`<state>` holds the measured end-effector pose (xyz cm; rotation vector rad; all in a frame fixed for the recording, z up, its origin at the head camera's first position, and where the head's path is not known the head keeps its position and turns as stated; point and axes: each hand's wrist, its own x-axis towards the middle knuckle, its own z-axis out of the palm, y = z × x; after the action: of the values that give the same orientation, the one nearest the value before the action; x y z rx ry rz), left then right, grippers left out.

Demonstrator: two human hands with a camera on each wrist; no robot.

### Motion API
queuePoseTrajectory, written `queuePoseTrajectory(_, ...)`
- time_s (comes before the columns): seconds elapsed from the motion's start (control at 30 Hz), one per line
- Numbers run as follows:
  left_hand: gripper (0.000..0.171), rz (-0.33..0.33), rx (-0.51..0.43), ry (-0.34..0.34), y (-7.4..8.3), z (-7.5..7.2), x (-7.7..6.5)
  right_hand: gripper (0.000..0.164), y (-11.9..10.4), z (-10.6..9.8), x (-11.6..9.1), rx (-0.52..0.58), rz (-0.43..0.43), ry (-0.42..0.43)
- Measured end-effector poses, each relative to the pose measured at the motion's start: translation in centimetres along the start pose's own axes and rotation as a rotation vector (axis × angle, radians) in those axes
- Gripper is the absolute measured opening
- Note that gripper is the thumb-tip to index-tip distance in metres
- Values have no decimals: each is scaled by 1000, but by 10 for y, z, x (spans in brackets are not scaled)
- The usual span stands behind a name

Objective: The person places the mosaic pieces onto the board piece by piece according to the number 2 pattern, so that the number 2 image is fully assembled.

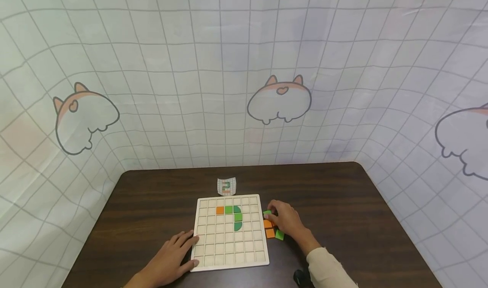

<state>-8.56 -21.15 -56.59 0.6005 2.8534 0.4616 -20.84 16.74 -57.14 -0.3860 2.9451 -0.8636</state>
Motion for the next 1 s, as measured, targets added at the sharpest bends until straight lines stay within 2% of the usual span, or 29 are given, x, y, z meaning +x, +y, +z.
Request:
queuePoseTrajectory(0.2, 68, -7, 2, -20, -1, 1, 1, 15, 0, -2, -1, 31, -10, -16)
queuePoseTrajectory(0.43, 69, 0, 20, -9, 1, 0, 0, 20, 1, -3, -2, 58, -34, -35)
queuePoseTrajectory(0.77, 69, 6, -9, -2, 1, -1, 0, 22, 1, -5, -4, 33, -110, -87)
queuePoseTrajectory(1.0, 69, 13, -7, -6, 0, -1, 1, 25, -1, -7, -8, 99, -155, -82)
